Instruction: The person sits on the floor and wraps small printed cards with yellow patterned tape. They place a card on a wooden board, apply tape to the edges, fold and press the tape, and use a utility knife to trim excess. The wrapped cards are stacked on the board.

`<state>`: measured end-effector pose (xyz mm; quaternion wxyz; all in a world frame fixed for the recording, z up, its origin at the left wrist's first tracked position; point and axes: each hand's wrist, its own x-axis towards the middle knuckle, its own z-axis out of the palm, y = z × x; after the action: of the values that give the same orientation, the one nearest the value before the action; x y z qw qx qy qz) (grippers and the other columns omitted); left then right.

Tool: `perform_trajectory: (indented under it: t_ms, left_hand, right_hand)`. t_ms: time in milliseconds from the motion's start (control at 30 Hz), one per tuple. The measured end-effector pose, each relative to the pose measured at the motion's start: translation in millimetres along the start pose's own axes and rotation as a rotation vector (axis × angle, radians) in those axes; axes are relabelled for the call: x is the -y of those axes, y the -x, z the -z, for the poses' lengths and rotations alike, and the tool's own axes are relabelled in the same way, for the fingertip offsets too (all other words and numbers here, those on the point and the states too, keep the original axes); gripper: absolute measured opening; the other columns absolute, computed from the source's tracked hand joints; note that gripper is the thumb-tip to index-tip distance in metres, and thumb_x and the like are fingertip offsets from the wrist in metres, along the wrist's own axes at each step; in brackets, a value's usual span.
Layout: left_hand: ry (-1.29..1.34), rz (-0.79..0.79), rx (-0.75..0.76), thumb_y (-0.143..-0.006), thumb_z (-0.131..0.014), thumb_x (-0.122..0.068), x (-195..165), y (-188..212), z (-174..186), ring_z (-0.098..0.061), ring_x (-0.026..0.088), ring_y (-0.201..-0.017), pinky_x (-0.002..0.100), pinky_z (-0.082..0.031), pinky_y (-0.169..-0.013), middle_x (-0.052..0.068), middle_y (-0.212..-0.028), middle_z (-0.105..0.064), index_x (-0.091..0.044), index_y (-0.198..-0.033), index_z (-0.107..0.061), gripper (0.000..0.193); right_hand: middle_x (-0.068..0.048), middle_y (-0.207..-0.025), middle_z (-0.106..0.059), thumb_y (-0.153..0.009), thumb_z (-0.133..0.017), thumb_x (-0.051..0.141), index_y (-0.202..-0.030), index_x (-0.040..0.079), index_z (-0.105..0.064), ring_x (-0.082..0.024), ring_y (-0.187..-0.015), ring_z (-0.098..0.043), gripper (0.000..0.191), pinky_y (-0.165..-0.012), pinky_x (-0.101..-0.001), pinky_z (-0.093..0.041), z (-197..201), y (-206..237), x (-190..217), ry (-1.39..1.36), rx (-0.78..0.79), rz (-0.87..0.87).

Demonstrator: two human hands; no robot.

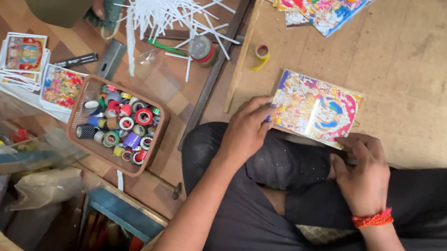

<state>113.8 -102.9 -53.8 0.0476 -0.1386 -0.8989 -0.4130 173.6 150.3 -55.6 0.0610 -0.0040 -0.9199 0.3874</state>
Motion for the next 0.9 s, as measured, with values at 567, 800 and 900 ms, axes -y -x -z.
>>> perform_trajectory:
  t_ms: [567,800,900]
  left_hand:
    - [0.039,0.028,-0.047,-0.082,-0.077,0.0,7.9,1.9,-5.4,-0.068,0.031,-0.107,0.039,-0.054,-0.09,0.011,-0.119,-0.067,0.001,-0.104,-0.072,0.023]
    - [-0.114,-0.03,-0.031,-0.085,-0.077,-0.003,7.8,4.5,-7.7,-0.067,0.032,-0.108,0.041,-0.053,-0.093,0.01,-0.118,-0.068,-0.001,-0.101,-0.074,0.016]
    - [-0.007,0.008,-0.027,-0.083,-0.078,-0.003,5.4,3.9,-5.8,-0.068,0.031,-0.106,0.04,-0.054,-0.092,0.011,-0.119,-0.067,0.0,-0.1,-0.073,0.018]
  right_hand:
    - [-0.012,-0.12,-0.071,-0.086,-0.076,0.004,-0.105,0.009,-0.077,-0.028,-0.094,-0.072,0.02,-0.079,-0.0375,-0.059,-3.9,-4.0,-9.4,0.04,-0.07,0.077]
    - [-0.008,-0.115,-0.071,-0.092,-0.078,0.007,-0.109,0.011,-0.078,-0.029,-0.096,-0.072,0.018,-0.082,-0.0385,-0.059,-8.2,1.4,-8.0,0.178,-0.082,0.109]
    - [-0.008,-0.119,-0.068,-0.09,-0.076,0.012,-0.112,0.012,-0.076,-0.023,-0.092,-0.073,0.022,-0.08,-0.0354,-0.06,-2.1,-2.4,-5.1,0.026,0.013,-0.042]
